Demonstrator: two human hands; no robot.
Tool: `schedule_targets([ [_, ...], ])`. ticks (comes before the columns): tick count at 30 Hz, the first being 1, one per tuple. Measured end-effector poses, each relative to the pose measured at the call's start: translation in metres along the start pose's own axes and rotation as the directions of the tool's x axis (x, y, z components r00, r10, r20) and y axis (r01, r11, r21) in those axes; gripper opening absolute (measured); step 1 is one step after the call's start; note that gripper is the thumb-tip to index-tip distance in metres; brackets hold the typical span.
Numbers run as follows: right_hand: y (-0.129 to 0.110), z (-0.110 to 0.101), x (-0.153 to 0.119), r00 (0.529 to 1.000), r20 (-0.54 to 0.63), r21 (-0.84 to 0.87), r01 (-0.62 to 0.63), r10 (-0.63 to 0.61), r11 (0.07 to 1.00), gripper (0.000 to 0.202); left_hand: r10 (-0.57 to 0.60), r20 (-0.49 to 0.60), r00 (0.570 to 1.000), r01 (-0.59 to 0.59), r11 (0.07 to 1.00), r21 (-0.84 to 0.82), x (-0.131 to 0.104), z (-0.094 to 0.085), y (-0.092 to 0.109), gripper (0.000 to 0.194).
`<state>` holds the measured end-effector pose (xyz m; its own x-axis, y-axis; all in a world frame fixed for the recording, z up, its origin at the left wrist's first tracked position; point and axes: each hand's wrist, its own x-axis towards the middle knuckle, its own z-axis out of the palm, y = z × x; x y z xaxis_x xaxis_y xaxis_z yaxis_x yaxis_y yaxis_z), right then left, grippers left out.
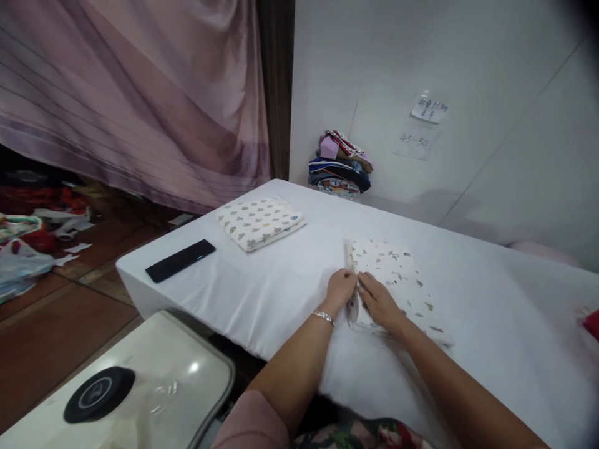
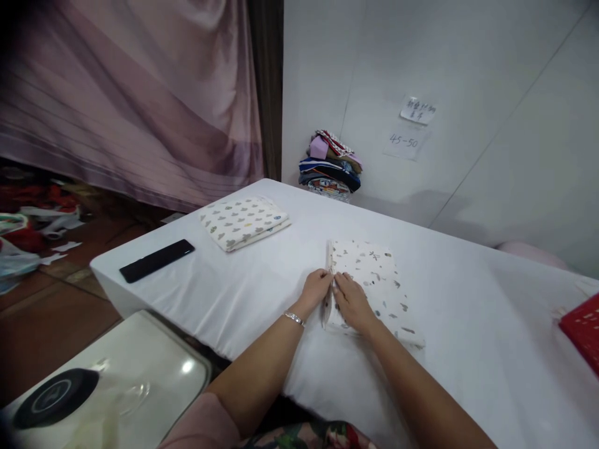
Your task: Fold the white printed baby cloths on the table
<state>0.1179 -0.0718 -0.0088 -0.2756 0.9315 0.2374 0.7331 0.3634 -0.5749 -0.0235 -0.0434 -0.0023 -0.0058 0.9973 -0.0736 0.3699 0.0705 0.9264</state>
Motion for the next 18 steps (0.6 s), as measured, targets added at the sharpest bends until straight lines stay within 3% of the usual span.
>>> schedule_targets([
  [4, 0.014, -0.016, 0.025, 0.999, -0.032, 0.021, -0.041, 0.041, 0.999, 0.036, -0.003, 0.009, 1.000, 0.003, 1.000, -0.017, 0.000, 0.001, 0.000, 0.021],
  [10, 0.027, -0.029, 0.092, 0.991, -0.093, -0.165, -0.116, 0.101, 0.980, 0.036, -0.006, 0.019, 1.000, 0.006, 1.000, -0.005, -0.002, 0.003, 0.000, 0.035],
  [18, 0.034, -0.026, 0.155, 0.994, 0.037, -0.401, -0.076, 0.099, 0.913, 0.041, -0.041, -0.006, 0.999, 0.041, 0.998, 0.054, -0.004, 0.005, 0.004, 0.014],
])
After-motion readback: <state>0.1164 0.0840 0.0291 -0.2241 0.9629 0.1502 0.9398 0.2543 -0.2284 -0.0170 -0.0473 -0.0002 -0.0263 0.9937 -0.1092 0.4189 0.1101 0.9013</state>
